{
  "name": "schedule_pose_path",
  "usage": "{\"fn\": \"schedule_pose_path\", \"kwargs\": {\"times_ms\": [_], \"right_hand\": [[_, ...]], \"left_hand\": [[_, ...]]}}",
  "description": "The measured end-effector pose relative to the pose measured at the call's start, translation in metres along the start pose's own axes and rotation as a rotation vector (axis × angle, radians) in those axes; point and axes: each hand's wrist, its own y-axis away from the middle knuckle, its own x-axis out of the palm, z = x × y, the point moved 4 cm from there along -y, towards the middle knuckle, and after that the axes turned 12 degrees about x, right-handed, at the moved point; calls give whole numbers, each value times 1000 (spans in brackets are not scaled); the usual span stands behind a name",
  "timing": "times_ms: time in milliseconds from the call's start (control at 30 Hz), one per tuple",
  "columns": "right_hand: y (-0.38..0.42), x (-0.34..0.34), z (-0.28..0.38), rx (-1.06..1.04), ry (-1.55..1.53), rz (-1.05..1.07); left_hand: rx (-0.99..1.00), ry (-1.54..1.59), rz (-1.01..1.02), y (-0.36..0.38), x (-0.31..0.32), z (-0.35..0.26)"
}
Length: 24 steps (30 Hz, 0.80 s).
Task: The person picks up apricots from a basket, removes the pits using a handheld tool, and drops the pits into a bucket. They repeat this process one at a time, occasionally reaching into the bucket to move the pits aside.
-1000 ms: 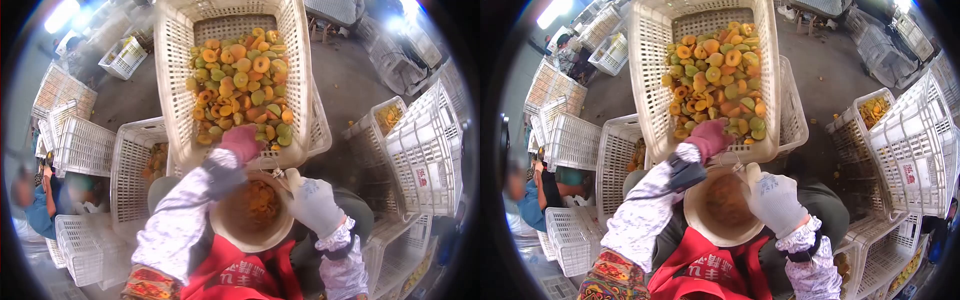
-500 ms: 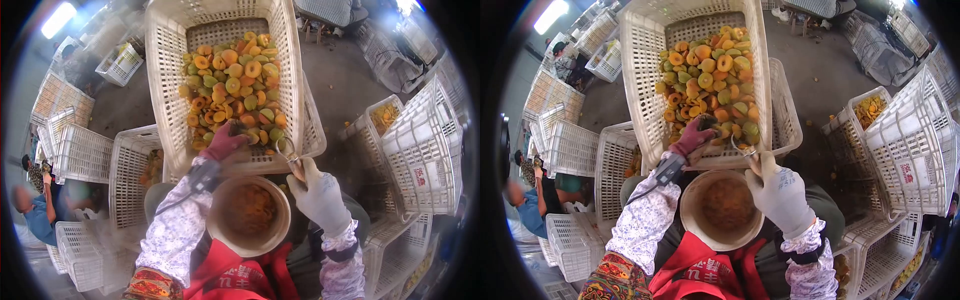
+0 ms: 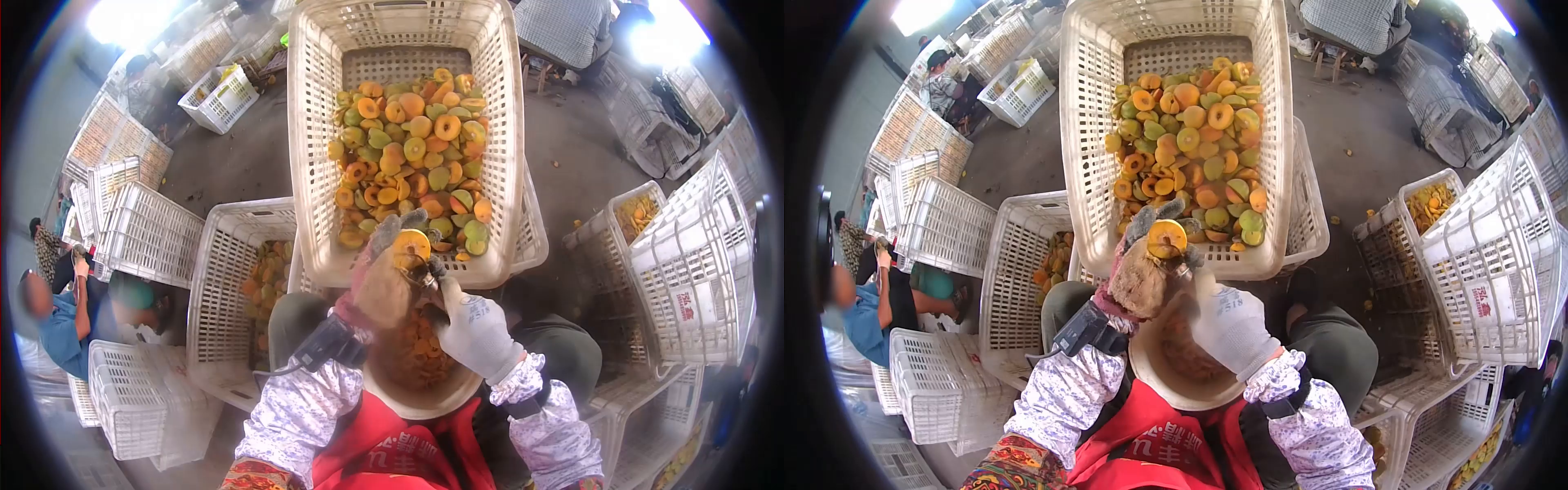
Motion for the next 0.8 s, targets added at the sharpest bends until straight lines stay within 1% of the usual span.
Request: {"fn": "schedule_pose_path", "kwargs": {"times_ms": [33, 67, 133, 167, 200, 233, 267, 333, 367, 433, 467, 533, 567, 600, 633, 667, 700, 733, 800], "right_hand": [[-2, -1, 0, -2, 1, 5], [-3, -3, 0, -2, 15, 0], [-5, -1, -1, 4, 33, 0], [-6, -1, 0, -31, 20, -59], [-7, -1, 2, -67, 7, -119], [-8, -1, 4, -66, 9, -115], [-9, -2, 6, -67, 28, -118], [-9, 0, 7, -67, 47, -119], [-8, 2, 7, -89, 97, -147], [-8, 5, 6, -108, 150, -173], [-8, 8, 6, -102, 165, -144], [-8, 10, 7, -94, 180, -110], [-8, 11, 8, -61, 165, -41], [-8, 13, 8, -30, 151, 25], [-9, 13, 7, -31, 153, 27], [-10, 13, 6, -42, 43, 40], [-10, 13, 6, -51, -69, 53], [-11, 16, 2, -51, -72, 54], [-11, 24, -3, -188, -168, 4]], "left_hand": [[1, 84, -9, 2, -11, 5], [3, 85, -14, 1, -6, 5], [51, 328, -335, -3, 13, 2], [47, 332, -340, -5, 31, -7], [52, -134, -239, -9, 51, -21], [56, -598, -127, -10, 61, -30], [55, -596, -130, -10, 55, -30], [-119, 112, -278, -9, 40, -18], [-119, 114, -279, -9, 41, -16], [-118, -115, -531, -7, 35, -13], [-120, -112, -532, -6, 39, -13], [-73, -416, -490, -4, 45, -20], [-78, -413, -493, -4, 45, -20], [-64, -532, -424, -7, 45, -24], [-45, -651, -353, -11, 46, -28], [-42, -649, -357, -15, 50, -36], [-137, -618, -351, -18, 58, -43], [-233, -586, -343, -19, 62, -45], [-198, -530, -381, -17, 47, -38]]}}
